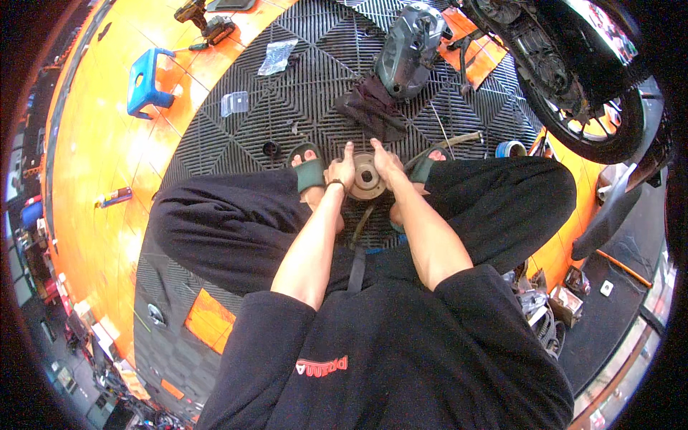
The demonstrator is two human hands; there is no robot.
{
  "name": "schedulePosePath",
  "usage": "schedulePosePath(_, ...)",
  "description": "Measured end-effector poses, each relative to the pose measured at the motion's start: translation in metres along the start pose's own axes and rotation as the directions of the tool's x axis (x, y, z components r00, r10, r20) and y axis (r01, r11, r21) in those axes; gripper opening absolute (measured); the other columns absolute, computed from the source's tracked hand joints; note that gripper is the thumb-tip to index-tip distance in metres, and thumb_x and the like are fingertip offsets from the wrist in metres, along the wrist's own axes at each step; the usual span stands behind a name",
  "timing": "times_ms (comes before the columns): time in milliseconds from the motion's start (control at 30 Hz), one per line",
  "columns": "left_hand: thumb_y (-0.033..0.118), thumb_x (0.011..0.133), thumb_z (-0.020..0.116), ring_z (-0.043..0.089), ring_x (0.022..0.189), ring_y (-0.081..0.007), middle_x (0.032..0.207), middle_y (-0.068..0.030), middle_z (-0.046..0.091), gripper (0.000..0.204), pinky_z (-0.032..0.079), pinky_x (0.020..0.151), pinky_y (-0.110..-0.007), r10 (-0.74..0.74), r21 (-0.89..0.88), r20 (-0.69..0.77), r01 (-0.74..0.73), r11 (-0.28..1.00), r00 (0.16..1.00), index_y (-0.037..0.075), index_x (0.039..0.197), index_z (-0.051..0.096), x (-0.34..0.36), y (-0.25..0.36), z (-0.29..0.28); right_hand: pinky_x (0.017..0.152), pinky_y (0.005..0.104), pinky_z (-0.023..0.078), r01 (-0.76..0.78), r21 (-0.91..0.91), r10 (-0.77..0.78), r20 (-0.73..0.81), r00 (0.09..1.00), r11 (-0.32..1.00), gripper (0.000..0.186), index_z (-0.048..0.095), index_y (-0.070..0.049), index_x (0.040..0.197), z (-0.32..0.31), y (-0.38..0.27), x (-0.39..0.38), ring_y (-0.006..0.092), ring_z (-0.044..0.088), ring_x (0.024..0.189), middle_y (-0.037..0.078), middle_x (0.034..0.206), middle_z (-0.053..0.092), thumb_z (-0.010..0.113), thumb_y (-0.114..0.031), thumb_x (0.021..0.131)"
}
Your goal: The person disassembles a motorcycle clutch pulley assembly, applies grease to the internal components by hand, and wipes the surfaces with a cloth.
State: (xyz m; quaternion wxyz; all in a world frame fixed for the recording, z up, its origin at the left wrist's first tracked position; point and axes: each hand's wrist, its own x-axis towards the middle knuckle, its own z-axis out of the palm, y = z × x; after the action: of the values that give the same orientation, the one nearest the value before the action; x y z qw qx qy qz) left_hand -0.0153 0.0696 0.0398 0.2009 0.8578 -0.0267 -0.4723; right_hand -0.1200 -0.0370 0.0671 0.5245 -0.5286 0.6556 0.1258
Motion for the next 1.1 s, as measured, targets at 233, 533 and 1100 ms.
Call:
schedulePosePath(233,0.089,0.091,0.027,0.047,0.142,-0.0416,0.15,-0.0249,0.054,0.107,0.032,0.12,-0.049,-0.078,-0.246,-0.114,0.048,0.968,0.99,0.001,0.142,0.06,-0.051,0.02,-0.014,0.115,0.0483,0.039,0.078,-0.044,-0.083,-0.111,0.99,0.996,0.1,0.066,0.007,0.13,0.004,0.013,-0.011,0.0422,0.054,0.136,0.03,0.14,0.06,0.028,-0.079,0.098)
schedulePosePath(533,0.074,0.102,0.021,0.024,0.153,-0.0421,0.156,-0.0236,0.04,0.09,0.015,0.128,-0.05,-0.054,-0.051,-0.119,0.048,0.998,0.991,0.002,0.149,0.048,-0.053,0.022,-0.02,0.109,0.0517,0.041,0.059,0.026,-0.053,-0.198,0.979,0.998,0.087,0.07,0.003,0.118,0.012,0.028,-0.015,0.0459,0.058,0.127,0.029,0.129,0.066,0.031,-0.072,0.101)
schedulePosePath(1100,0.044,0.109,0.033,0.063,0.11,-0.0512,0.117,-0.0337,0.068,0.062,0.047,0.097,-0.056,0.098,0.032,-0.402,-0.093,0.995,0.911,-0.006,0.113,0.07,0.011,-0.002,0.031,0.087,0.0511,0.048,0.301,-0.063,-0.299,-0.416,0.859,0.952,0.034,0.062,-0.003,0.101,0.047,0.063,0.028,0.0465,0.063,0.1,0.023,0.101,0.069,0.043,-0.031,0.105)
